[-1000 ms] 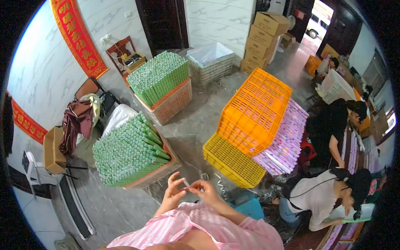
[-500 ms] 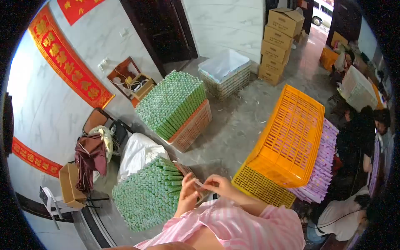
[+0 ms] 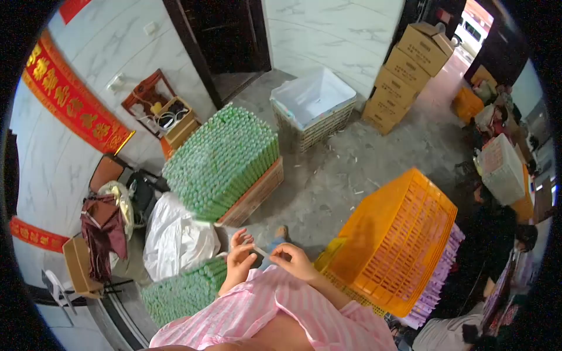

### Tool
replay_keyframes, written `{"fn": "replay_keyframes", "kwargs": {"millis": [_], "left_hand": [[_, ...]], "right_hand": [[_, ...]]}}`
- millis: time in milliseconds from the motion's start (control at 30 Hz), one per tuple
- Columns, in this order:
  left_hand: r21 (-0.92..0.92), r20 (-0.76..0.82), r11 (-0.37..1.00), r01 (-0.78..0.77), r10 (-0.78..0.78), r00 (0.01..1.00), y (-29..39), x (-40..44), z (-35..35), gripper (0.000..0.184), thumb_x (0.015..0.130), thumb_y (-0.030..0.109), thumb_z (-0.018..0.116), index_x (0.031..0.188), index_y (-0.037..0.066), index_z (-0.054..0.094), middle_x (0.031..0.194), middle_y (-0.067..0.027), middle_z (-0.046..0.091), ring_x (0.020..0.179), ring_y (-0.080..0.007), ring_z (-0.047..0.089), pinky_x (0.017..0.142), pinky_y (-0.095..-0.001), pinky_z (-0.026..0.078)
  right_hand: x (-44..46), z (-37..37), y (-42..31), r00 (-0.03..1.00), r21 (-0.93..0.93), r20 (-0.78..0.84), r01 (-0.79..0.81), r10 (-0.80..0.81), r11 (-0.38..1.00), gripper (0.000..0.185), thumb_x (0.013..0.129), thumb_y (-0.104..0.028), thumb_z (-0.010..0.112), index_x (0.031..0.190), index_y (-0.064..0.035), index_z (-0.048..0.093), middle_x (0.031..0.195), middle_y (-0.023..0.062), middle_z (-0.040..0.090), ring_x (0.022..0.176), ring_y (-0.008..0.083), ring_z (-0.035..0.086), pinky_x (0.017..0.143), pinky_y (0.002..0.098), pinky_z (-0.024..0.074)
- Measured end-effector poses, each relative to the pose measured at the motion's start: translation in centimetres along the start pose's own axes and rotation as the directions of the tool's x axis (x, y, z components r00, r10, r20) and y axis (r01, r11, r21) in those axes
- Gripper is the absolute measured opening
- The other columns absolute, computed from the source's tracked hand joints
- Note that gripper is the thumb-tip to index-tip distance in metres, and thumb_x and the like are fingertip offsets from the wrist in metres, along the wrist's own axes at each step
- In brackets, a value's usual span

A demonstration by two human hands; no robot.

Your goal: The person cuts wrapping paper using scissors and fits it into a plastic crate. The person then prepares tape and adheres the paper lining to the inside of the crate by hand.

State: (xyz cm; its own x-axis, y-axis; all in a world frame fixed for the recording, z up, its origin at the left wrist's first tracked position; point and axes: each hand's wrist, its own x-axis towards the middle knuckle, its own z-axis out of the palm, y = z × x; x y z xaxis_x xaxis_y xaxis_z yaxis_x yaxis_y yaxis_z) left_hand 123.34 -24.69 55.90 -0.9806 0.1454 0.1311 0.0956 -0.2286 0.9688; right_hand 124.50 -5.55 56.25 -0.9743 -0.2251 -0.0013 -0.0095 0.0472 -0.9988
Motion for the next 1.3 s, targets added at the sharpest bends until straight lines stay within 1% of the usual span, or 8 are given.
{"fn": "replay_keyframes", "kwargs": {"millis": [233, 300, 433, 600, 733, 967, 1133, 1300], "left_hand": [[0.069, -0.135, 0.984, -0.166, 0.174, 0.975, -1.1, 17.7, 1.2, 0.028, 0.073, 0.006, 0.067, 0.100, 0.008, 0.061, 0.138, -0.0110, 0.025, 0.118, -0.0275, 0.036, 0.098, -0.0419, 0.032], [0.480, 0.045, 0.809, -0.340, 0.364, 0.930, -0.9, 22.2, 1.8, 0.031, 0.071, 0.012, 0.070, 0.101, 0.007, 0.061, 0.136, -0.0155, 0.026, 0.118, -0.0310, 0.035, 0.100, -0.0449, 0.029], [0.571, 0.515, 0.383, -0.726, 0.523, 0.680, -1.4, 31.9, 4.6, 0.033, 0.066, 0.020, 0.072, 0.099, 0.024, 0.067, 0.122, -0.0118, 0.036, 0.109, -0.0291, 0.042, 0.095, -0.0446, 0.031], [0.505, 0.660, 0.220, -0.835, 0.525, 0.538, -5.0, 42.1, 10.4, 0.040, 0.064, 0.017, 0.069, 0.097, 0.040, 0.065, 0.111, -0.0067, 0.041, 0.102, -0.0247, 0.045, 0.090, -0.0427, 0.031], [0.568, 0.654, 0.194, -0.800, 0.484, 0.581, -8.2, 49.5, 14.9, 0.040, 0.063, 0.019, 0.071, 0.096, 0.039, 0.065, 0.109, -0.0065, 0.042, 0.102, -0.0244, 0.045, 0.089, -0.0425, 0.031], [0.757, 0.565, 0.102, -0.645, 0.394, 0.725, -8.8, 61.0, 19.6, 0.041, 0.064, 0.012, 0.070, 0.101, 0.030, 0.064, 0.114, -0.0123, 0.040, 0.101, -0.0295, 0.043, 0.087, -0.0445, 0.031], [0.959, -0.088, 0.277, -0.056, 0.480, 0.873, -7.4, 67.3, 18.5, 0.048, 0.066, 0.000, 0.069, 0.111, 0.006, 0.055, 0.117, -0.0158, 0.042, 0.108, -0.0333, 0.042, 0.091, -0.0442, 0.034], [0.736, -0.011, 0.668, -0.115, 0.182, 0.983, -9.4, 72.9, 19.6, 0.040, 0.067, 0.002, 0.069, 0.104, 0.002, 0.057, 0.108, -0.0132, 0.053, 0.104, -0.0291, 0.048, 0.091, -0.0400, 0.036]], "right_hand": [[15.9, -6.8, -2.3, 0.967, 0.032, 0.094, -0.241, 0.237, 0.970, 0.012, 0.082, -0.015, 0.065, 0.087, -0.0043, 0.062, 0.075, -0.0026, 0.058, 0.067, 0.0036, 0.047, 0.060, 0.0197, 0.0384], [18.4, -9.5, -2.9, 0.970, 0.097, 0.001, -0.243, 0.244, 0.965, 0.013, 0.082, -0.013, 0.065, 0.089, -0.0032, 0.062, 0.076, -0.0027, 0.058, 0.068, 0.0038, 0.049, 0.061, 0.0196, 0.0389], [20.4, -16.1, -3.0, 0.961, 0.132, -0.137, -0.221, 0.239, 0.966, 0.012, 0.080, -0.009, 0.066, 0.088, -0.0020, 0.062, 0.074, -0.0022, 0.057, 0.068, 0.0047, 0.049, 0.061, 0.0208, 0.0401], [23.8, -25.1, -1.1, 0.920, 0.074, -0.284, -0.259, 0.269, 0.963, 0.010, 0.077, -0.011, 0.067, 0.083, -0.0038, 0.062, 0.072, -0.0012, 0.057, 0.064, 0.0064, 0.047, 0.058, 0.0223, 0.0386], [30.8, -34.1, -0.2, 0.957, -0.291, -0.289, -0.103, 0.015, 0.951, 0.011, 0.075, -0.014, 0.068, 0.078, -0.0054, 0.061, 0.069, 0.0029, 0.058, 0.055, 0.0127, 0.045, 0.054, 0.0257, 0.0360], [45.5, -49.0, -0.9, 1.000, -0.231, 0.014, 0.023, -0.020, 0.973, 0.008, 0.075, -0.015, 0.068, 0.075, -0.0102, 0.062, 0.070, -0.0015, 0.060, 0.060, 0.0156, 0.050, 0.062, 0.0292, 0.0339], [53.2, -55.0, 0.6, 0.996, -0.520, -0.018, 0.066, -0.087, 0.851, 0.007, 0.074, -0.013, 0.067, 0.076, -0.0126, 0.061, 0.073, -0.0028, 0.061, 0.069, 0.0156, 0.055, 0.068, 0.0315, 0.0327], [57.7, -55.4, 0.5, 0.988, -0.552, -0.034, 0.109, -0.153, 0.826, 0.007, 0.073, -0.012, 0.067, 0.076, -0.0137, 0.061, 0.073, -0.0029, 0.061, 0.070, 0.0161, 0.055, 0.069, 0.0323, 0.0327]]}}
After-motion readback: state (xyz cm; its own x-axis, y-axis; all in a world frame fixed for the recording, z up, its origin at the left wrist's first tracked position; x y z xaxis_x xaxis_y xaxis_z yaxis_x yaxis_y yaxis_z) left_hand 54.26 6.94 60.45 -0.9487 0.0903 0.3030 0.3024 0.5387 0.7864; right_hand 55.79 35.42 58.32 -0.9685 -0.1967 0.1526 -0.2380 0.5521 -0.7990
